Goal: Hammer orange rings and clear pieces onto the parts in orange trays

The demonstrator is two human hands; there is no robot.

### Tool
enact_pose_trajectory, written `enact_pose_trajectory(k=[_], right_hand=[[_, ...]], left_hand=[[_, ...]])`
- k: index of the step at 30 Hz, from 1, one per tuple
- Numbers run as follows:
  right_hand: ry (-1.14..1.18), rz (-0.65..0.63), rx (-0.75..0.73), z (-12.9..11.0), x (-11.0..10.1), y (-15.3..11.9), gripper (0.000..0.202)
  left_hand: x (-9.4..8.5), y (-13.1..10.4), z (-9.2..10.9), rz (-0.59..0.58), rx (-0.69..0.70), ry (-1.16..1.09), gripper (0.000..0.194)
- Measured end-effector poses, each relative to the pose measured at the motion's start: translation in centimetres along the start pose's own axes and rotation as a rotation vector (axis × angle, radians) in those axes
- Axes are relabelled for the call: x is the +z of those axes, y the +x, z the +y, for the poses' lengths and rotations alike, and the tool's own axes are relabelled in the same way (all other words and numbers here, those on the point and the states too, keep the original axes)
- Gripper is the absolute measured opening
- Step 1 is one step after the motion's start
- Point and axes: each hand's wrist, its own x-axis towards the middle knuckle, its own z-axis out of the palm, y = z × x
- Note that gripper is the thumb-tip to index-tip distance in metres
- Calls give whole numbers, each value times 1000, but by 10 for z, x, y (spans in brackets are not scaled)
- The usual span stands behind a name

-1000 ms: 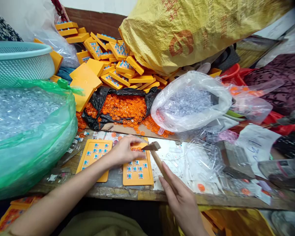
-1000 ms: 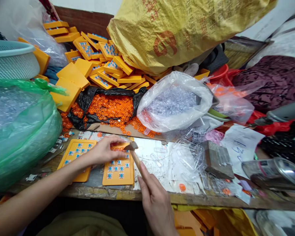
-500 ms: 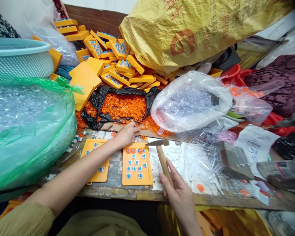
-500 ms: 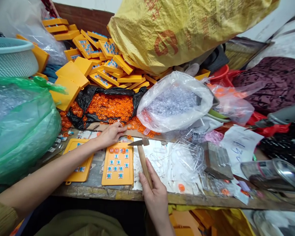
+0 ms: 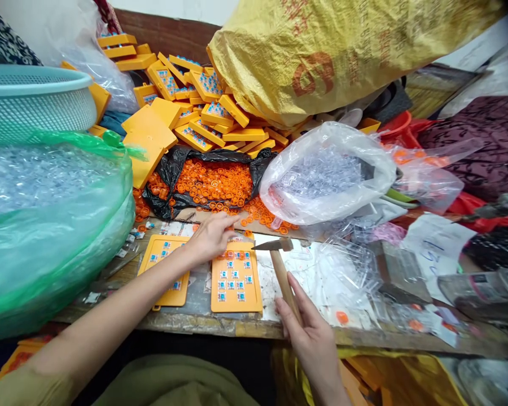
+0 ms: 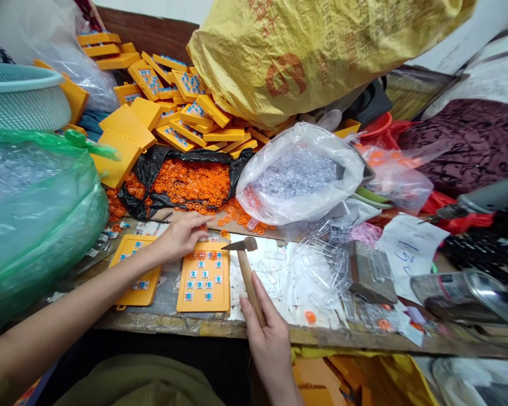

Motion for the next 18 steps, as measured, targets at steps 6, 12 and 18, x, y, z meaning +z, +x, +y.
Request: enact_pose_trajectory(k=[6, 12, 18], right_hand=[[-148, -87, -320, -10, -15, -18, 41], [-296, -200, -407, -10, -18, -24, 48], [-294, -160, -457, -16, -20, -23, 54]], left_hand=[[14, -60, 33, 77, 24, -194, 57], [32, -67, 36, 56, -64, -173, 66], [26, -68, 39, 27, -131, -199, 66]])
